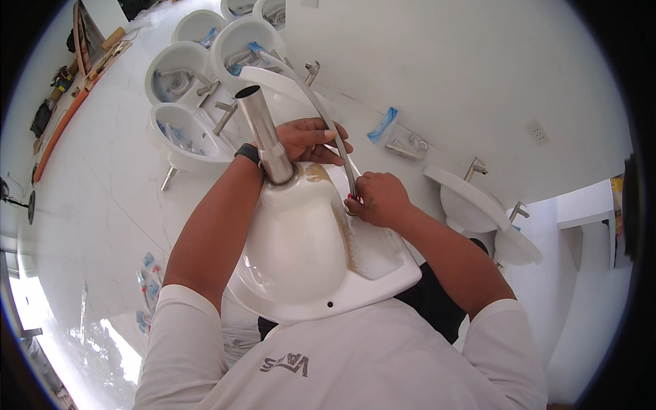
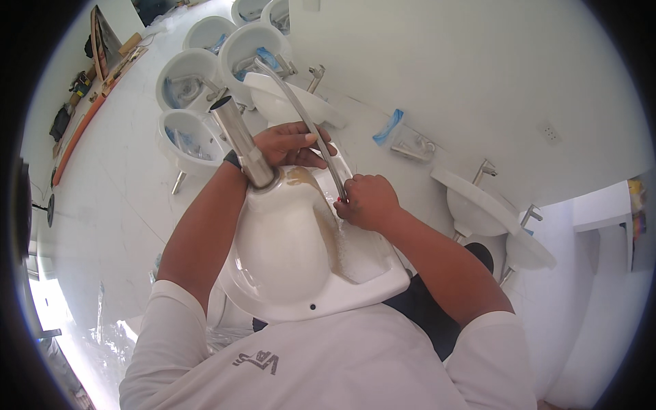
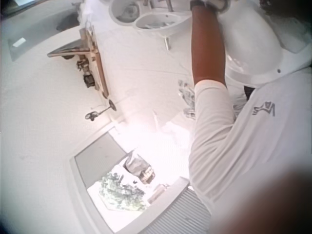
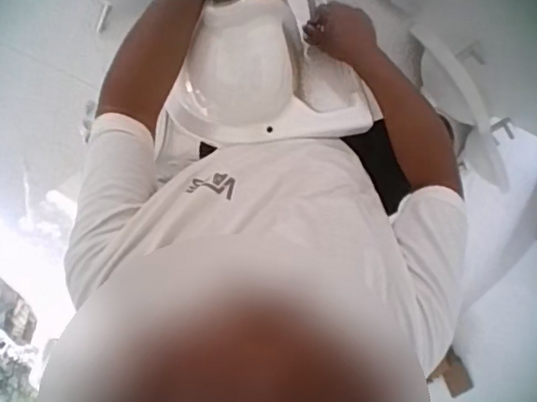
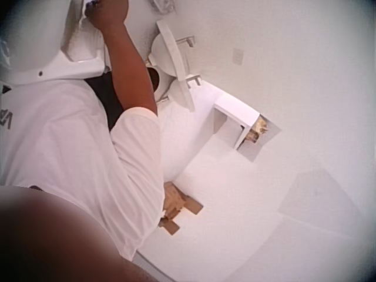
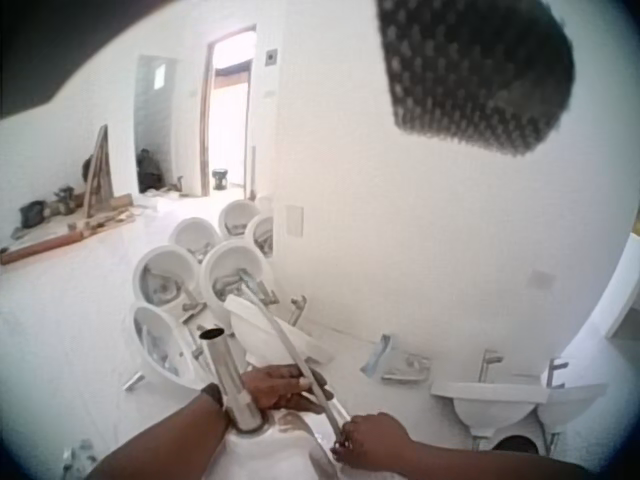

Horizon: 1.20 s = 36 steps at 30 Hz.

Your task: The person installs a white pedestal sink by connecting a flexible water supply hose to the faucet and securing it to the sink. The person then places the sink on the floor and adjusts its position.

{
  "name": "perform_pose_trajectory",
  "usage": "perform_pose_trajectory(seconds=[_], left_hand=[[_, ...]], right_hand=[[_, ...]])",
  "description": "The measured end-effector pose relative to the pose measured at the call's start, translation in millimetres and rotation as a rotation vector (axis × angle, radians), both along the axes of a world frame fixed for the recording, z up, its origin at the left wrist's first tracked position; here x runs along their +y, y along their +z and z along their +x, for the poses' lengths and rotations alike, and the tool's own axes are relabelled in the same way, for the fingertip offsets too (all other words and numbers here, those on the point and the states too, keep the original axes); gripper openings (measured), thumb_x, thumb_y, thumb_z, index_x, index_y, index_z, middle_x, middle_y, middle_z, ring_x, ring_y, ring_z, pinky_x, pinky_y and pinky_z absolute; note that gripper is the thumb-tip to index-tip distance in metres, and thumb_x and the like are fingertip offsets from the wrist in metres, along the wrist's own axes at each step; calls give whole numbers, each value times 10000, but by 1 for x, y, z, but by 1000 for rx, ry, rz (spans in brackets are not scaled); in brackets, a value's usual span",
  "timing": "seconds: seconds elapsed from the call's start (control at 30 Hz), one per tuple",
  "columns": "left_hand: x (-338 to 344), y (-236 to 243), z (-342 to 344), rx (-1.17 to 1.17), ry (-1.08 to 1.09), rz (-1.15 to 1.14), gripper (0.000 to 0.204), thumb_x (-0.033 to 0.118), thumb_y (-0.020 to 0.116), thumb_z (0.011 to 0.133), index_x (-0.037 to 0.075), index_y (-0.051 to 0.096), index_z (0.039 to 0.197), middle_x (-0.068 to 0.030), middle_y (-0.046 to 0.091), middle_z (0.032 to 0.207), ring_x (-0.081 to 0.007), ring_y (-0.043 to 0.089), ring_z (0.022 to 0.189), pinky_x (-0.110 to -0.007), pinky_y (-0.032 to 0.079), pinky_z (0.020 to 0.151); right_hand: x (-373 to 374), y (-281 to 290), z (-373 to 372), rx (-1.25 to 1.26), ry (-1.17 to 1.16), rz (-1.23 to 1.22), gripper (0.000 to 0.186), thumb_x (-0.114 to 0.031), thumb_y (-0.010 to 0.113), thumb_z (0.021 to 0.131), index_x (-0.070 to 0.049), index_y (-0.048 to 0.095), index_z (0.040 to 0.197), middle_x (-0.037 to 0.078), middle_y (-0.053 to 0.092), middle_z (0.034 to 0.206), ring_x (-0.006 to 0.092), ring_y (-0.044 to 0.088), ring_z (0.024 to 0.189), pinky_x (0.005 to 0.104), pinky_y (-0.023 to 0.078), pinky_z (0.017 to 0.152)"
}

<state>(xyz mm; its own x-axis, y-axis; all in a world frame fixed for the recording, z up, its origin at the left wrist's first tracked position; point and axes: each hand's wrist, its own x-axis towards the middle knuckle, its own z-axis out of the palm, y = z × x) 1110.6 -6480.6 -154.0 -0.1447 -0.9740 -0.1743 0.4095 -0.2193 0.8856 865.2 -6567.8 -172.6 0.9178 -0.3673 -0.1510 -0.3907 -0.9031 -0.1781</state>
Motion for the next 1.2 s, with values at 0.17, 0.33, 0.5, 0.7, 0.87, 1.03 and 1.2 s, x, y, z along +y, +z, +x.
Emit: perform_pose_trajectory(seconds=[0.17,0.33,0.5,0.7,0.87,1.03,1.2], left_hand=[[0,2,0,-4,-6,-5,344,249,621,1036,19,602,1291,-184,678,1257,-265,707,1114,-369,549,1057],[1,6,0,-8,-14,33,344,229,622,1049,14,582,1315,-183,672,1268,-268,708,1114,-363,570,1040],[1,4,0,7,-18,20,366,237,619,1051,8,570,1332,-187,668,1278,-264,705,1123,-357,566,1047],[-1,4,1,-16,-16,41,360,237,617,1052,12,576,1330,-179,672,1275,-268,701,1134,-358,567,1045],[0,4,-1,-28,-9,16,360,246,616,1043,12,586,1315,-187,672,1272,-276,711,1115,-372,563,1037],[-1,4,-1,-39,-12,14,349,248,612,1039,17,594,1300,-194,671,1271,-275,714,1109,-374,559,1039],[-1,3,0,-45,-14,11,361,250,596,1048,15,579,1321,-195,666,1281,-274,709,1121,-372,558,1044]], right_hand=[[27,6,10,79,-302,7,360,-407,729,876,-49,755,848,154,723,872,324,735,809,445,572,744],[31,14,11,121,-371,50,379,-433,722,888,-58,771,896,158,725,905,328,735,849,445,577,774],[1,18,2,233,-56,44,371,-453,703,919,-90,770,957,132,715,975,312,723,922,441,570,800],[-5,11,-1,150,27,45,340,-435,681,941,-106,766,943,105,715,966,303,721,910,444,565,786],[8,13,-2,127,-70,30,326,-409,675,936,-104,781,893,101,731,891,310,731,855,444,569,752],[27,10,4,131,-277,44,315,-393,671,927,-106,796,898,128,746,867,328,745,815,446,580,733],[37,7,11,151,-360,15,299,-386,682,922,-111,799,909,135,744,829,337,748,793,454,583,721]])
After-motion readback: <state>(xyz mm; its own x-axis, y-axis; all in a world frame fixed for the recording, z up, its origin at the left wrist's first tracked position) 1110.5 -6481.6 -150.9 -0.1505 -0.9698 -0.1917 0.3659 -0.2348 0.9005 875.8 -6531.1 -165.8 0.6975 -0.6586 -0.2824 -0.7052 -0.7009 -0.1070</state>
